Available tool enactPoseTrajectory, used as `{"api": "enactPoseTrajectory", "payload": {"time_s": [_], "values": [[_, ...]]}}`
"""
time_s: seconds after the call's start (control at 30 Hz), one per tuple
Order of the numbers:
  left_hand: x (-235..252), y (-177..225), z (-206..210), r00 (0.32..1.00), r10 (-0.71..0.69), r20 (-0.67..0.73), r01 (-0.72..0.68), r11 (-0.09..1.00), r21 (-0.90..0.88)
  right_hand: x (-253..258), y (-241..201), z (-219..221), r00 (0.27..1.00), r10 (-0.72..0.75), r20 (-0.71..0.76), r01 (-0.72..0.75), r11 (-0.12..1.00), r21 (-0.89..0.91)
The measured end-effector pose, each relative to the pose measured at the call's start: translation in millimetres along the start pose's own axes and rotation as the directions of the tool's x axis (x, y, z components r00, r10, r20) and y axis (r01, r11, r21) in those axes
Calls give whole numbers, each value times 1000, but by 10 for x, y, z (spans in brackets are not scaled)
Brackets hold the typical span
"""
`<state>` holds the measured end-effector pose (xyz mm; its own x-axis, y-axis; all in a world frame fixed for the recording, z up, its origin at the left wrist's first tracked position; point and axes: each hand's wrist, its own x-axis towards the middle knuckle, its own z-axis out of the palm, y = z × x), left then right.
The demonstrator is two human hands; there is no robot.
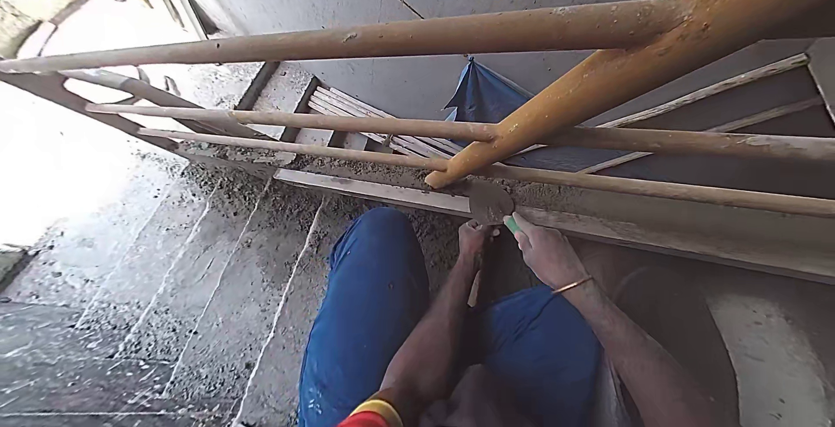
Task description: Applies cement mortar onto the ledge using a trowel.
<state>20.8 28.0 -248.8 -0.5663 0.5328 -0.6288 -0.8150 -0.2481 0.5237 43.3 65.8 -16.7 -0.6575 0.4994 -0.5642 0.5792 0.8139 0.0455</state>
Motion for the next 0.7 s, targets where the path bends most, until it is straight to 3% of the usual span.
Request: {"api": "enactPoseTrajectory", "payload": {"time_s": [0.23,0.43,0.7], "values": [[-70,35,24,997,58,-44,-56,998,42,255,-526,-42,985,6,171,14,993,-115],[-129,74,25,990,109,-89,-98,987,126,347,-692,-6,979,-25,204,59,985,-163],[-100,42,47,996,72,-44,-75,994,-77,290,-804,-398,960,43,275,66,925,-374]]}}
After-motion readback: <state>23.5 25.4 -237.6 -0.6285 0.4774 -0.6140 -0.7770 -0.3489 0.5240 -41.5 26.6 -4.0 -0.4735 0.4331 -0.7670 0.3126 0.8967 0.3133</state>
